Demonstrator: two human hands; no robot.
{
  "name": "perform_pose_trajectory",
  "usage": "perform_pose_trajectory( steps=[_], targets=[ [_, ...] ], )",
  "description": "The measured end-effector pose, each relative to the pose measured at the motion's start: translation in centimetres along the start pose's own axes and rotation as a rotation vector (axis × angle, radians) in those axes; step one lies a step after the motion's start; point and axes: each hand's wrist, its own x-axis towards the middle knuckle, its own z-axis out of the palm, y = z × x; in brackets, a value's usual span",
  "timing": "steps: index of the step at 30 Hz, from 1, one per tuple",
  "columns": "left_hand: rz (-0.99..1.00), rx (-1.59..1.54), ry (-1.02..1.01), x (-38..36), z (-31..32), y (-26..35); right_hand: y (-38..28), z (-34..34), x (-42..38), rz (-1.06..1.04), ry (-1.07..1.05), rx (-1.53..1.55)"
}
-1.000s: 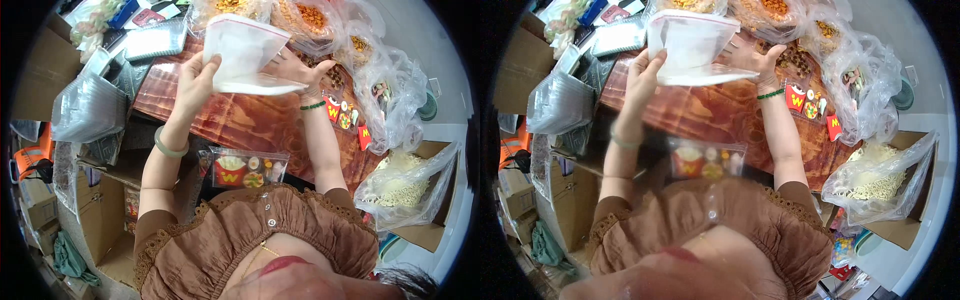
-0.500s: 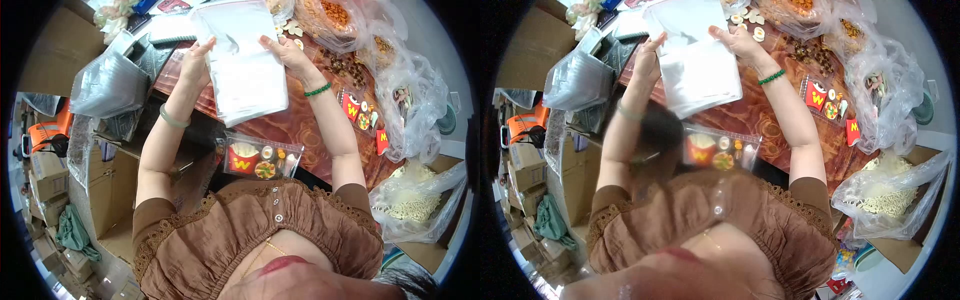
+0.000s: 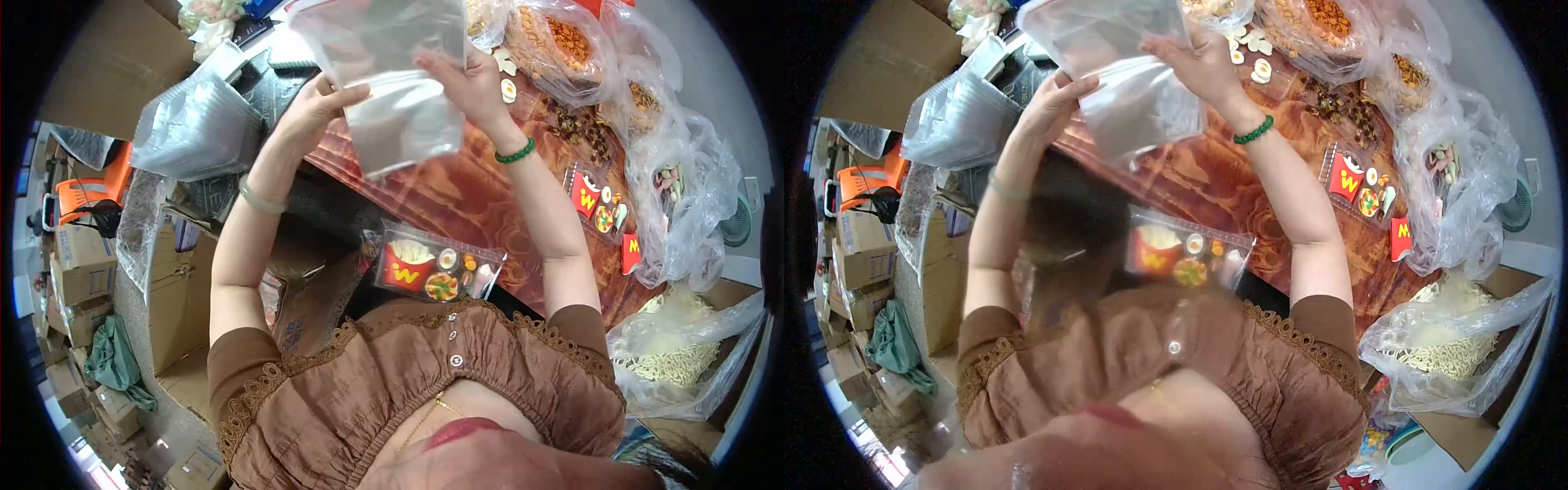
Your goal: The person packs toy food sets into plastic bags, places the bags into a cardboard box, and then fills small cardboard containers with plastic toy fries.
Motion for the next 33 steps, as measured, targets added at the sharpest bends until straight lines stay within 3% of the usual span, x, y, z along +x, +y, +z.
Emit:
perform_pose_trajectory(
  steps=[2,3,4,6,8,9,10,12,16,20,22,28,30,31,33],
  targets=[
    [-0.122,0.483,-0.009,1.3,-2.6,0.9,-1.2,-0.8,1.4,-0.28,-0.151,-0.423],
    [-0.085,0.594,-0.046,1.1,-1.9,3.1,-0.1,-1.6,2.4,-0.365,-0.203,-0.484],
    [0.035,0.645,-0.12,1.7,-2.5,3.6,1.0,-2.3,2.1,-0.356,-0.203,-0.486],
    [-0.082,0.665,-0.246,3.0,-4.4,5.0,-0.2,-1.9,2.8,-0.589,-0.274,-0.551],
    [0.435,0.146,-0.292,2.7,-2.8,3.1,-1.6,-1.4,4.1,-0.833,-0.342,-0.609],
    [0.282,0.05,-0.257,2.2,-2.5,3.1,-2.1,-1.1,4.5,-0.956,-0.377,-0.634],
    [0.288,0.054,-0.255,2.3,-2.8,2.0,-2.4,-0.9,4.9,-1.082,-0.41,-0.657],
    [0.694,0.57,-0.01,3.0,-3.6,-1.5,-0.4,-1.1,3.4,-1.017,-0.444,-0.667],
    [0.922,0.86,0.008,2.6,-4.6,-5.5,2.5,-1.5,-0.7,-0.833,-0.537,-0.711],
    [0.927,0.966,-0.109,2.1,-6.4,-8.7,6.0,-1.5,-3.6,-0.675,-0.59,-0.716],
    [0.8,1.187,-0.201,1.6,-7.1,-9.9,7.2,-1.7,-4.1,-0.597,-0.613,-0.703],
    [0.78,1.317,-0.21,2.8,-5.9,-7.4,8.3,-2.8,-2.6,-0.471,-0.579,-0.744],
    [0.462,1.553,-0.304,3.4,-5.1,-3.6,8.7,-3.5,-2.1,-0.512,-0.586,-0.777],
    [0.491,1.38,-0.212,4.4,-5.8,-3.2,8.9,-3.6,-2.1,-0.515,-0.591,-0.774],
    [0.701,1.486,-0.069,7.6,-7.2,-2.7,9.1,-3.7,-2.1,-0.569,-0.586,-0.811]
  ],
)
